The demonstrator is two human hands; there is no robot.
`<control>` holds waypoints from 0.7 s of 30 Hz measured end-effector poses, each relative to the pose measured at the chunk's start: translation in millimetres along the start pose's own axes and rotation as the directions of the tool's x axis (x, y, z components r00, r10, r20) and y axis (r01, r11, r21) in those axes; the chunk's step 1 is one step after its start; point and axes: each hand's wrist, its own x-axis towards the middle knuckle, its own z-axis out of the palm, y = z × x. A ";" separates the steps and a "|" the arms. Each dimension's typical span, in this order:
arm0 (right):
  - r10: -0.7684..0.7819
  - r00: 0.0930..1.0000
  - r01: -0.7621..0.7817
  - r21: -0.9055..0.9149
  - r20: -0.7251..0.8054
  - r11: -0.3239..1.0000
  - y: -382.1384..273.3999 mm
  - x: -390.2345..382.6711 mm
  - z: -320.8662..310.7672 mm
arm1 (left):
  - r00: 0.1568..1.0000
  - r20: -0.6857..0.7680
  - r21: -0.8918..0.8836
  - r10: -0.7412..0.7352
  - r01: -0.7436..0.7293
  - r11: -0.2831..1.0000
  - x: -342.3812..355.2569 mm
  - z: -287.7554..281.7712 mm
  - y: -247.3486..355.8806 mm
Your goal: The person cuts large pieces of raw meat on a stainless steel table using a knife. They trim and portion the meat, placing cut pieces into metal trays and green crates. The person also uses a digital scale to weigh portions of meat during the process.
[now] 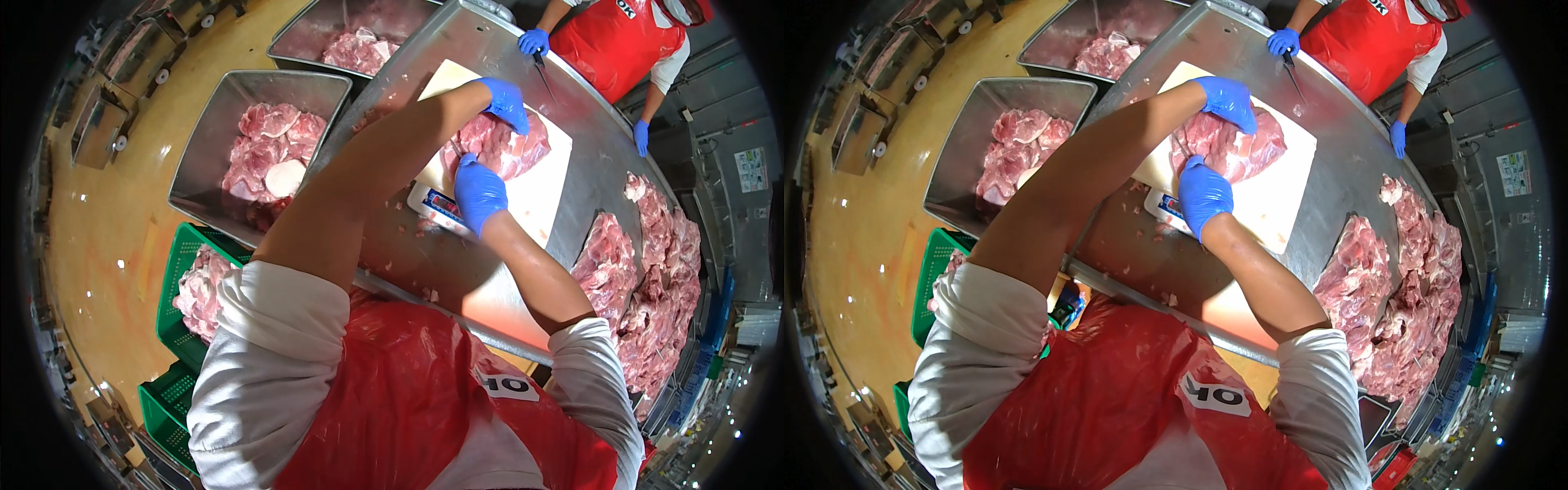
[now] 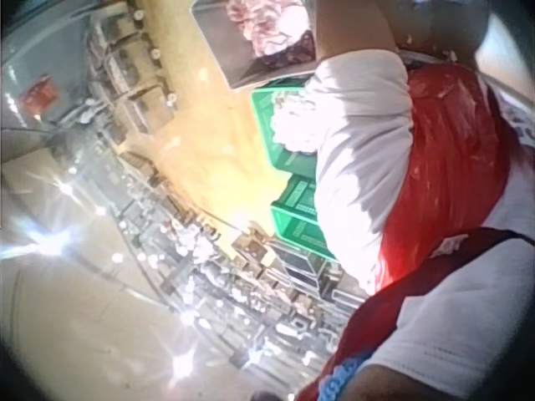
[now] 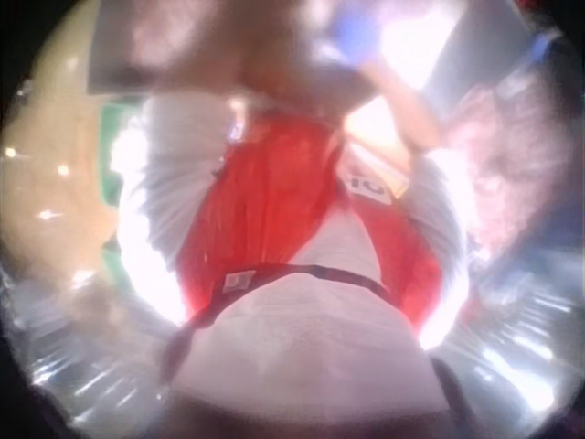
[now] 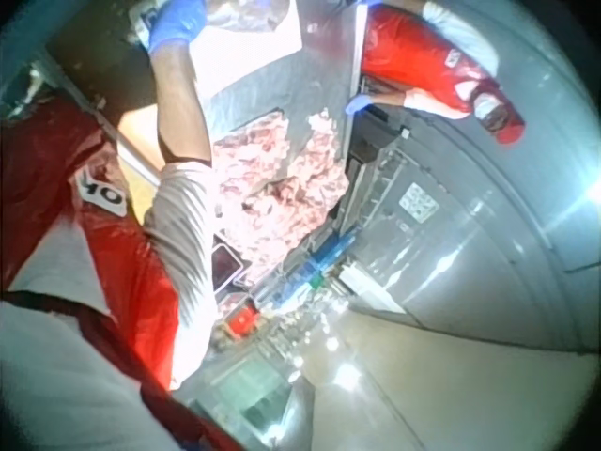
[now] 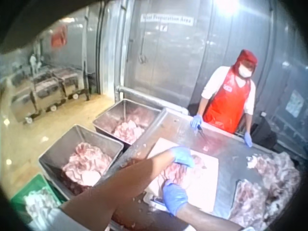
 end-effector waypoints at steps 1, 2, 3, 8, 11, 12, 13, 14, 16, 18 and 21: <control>0.011 0.999 -0.010 -0.041 0.039 0.999 3.1 -3.9 -2.5 | 1.000 -0.011 -0.003 0.007 -0.007 1.000 -1.4 0.5 0.9; 0.025 0.998 -0.021 -0.060 0.059 0.998 10.0 -14.2 -3.0 | 1.000 -0.020 -0.004 0.015 -0.015 1.000 -2.2 1.2 2.6; 0.032 0.996 -0.025 -0.083 0.083 0.996 19.8 -28.9 -4.2 | 0.999 -0.035 -0.012 0.019 -0.019 1.000 -5.2 0.5 2.6; -0.010 0.987 0.033 -0.138 0.163 0.990 90.5 -113.3 -32.2 | 0.997 -0.068 -0.096 -0.033 0.026 0.995 -13.0 5.2 24.9; -0.051 0.998 0.056 0.118 -0.046 0.991 118.7 -154.4 -51.1 | 0.962 -0.269 -0.218 0.053 -0.115 0.969 -5.7 20.8 -1.4; -0.035 0.995 0.045 0.109 -0.090 0.993 129.2 -162.5 -53.2 | 0.932 -0.348 -0.244 0.103 -0.197 0.950 -8.6 21.9 -10.6; 0.007 0.991 0.008 0.112 -0.132 0.994 143.8 -175.1 -51.1 | 0.903 -0.429 -0.423 0.030 -0.230 0.877 -24.9 18.6 -0.7; 0.045 0.983 -0.025 0.113 -0.176 0.993 158.0 -186.3 -49.4 | 0.741 -0.661 -0.232 0.119 -0.353 0.906 -46.2 20.7 -2.4; 0.085 0.984 -0.051 0.209 -0.158 0.977 181.9 -198.8 -24.4 | 0.413 -0.887 0.089 0.205 -0.284 0.955 -84.9 46.5 -15.2; 0.084 0.981 -0.024 0.321 -0.175 0.947 172.9 -195.4 -8.6 | 0.559 -0.818 -0.239 -0.139 -0.110 0.965 -111.8 111.8 -17.7; 0.039 0.983 0.013 0.280 -0.179 0.960 137.0 -164.5 -8.4 | 0.592 -0.778 0.159 0.208 -0.135 0.978 -139.1 165.0 38.6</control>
